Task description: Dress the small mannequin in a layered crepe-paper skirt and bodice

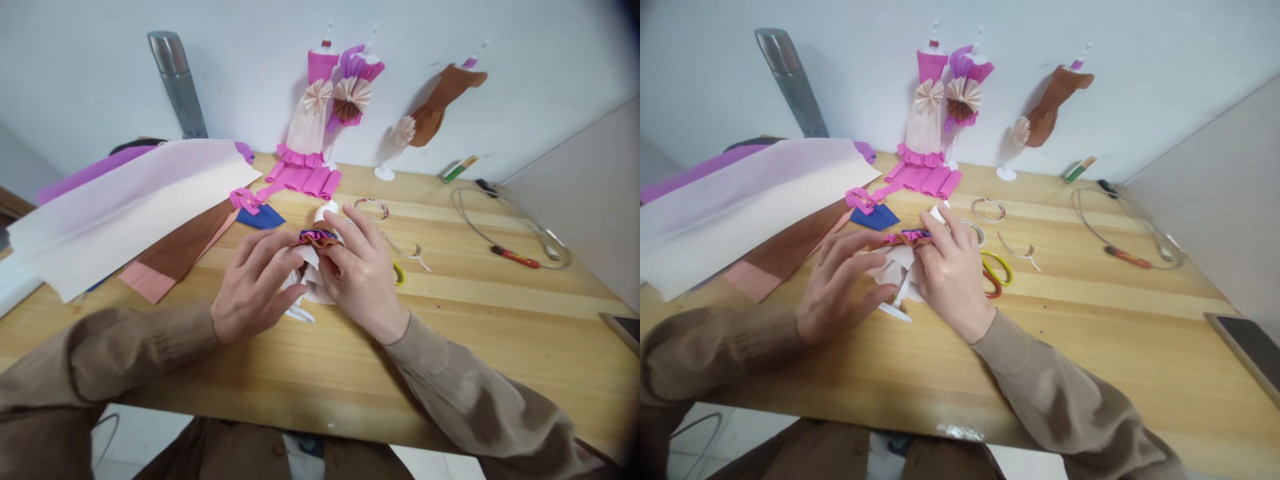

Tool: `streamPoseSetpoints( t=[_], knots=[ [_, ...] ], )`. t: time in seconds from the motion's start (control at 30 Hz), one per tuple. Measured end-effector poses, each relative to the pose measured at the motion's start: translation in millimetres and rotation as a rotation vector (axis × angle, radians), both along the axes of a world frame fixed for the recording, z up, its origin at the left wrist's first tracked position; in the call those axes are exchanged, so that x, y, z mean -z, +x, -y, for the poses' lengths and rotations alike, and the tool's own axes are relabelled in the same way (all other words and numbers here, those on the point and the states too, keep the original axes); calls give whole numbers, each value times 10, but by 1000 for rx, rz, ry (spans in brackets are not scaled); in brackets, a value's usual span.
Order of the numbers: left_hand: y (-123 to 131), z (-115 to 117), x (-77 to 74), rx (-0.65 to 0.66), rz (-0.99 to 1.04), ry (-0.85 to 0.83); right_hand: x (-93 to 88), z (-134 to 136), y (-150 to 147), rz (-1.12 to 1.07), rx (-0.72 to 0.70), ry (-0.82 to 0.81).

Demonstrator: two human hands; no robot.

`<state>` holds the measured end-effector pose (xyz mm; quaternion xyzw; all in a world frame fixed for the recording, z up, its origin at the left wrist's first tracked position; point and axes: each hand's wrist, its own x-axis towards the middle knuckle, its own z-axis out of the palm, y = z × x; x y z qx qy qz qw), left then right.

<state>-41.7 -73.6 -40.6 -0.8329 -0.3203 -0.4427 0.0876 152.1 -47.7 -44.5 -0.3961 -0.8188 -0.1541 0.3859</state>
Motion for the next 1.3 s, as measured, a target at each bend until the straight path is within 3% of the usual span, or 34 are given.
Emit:
streamPoseSetpoints(
  t=[0.07, 0.2, 0.3, 0.37, 0.53, 0.73, 1.3],
  knots=[
    [-30, 173, -86, 16, 64, -129, -2, -2, 3, -2, 1, 10],
    [-23, 385, -237, 132, 269, -824, 9, -13, 9, 14, 15, 1],
    [11, 360, -336, 272, 387, -1371, 25, -26, 11, 15, 27, 38],
    [36, 287, -368, 344, 457, -1525, 37, -35, 15, 11, 26, 48],
    [93, 131, -288, 504, 637, -1499, 52, -40, 38, 13, 14, 21],
    [160, 107, -205, 705, 843, -1475, 18, -12, 35, 5, 30, -18],
    [163, 50, -98, 715, 910, -1496, -37, 16, 20, -2, -66, -36]
  ],
)
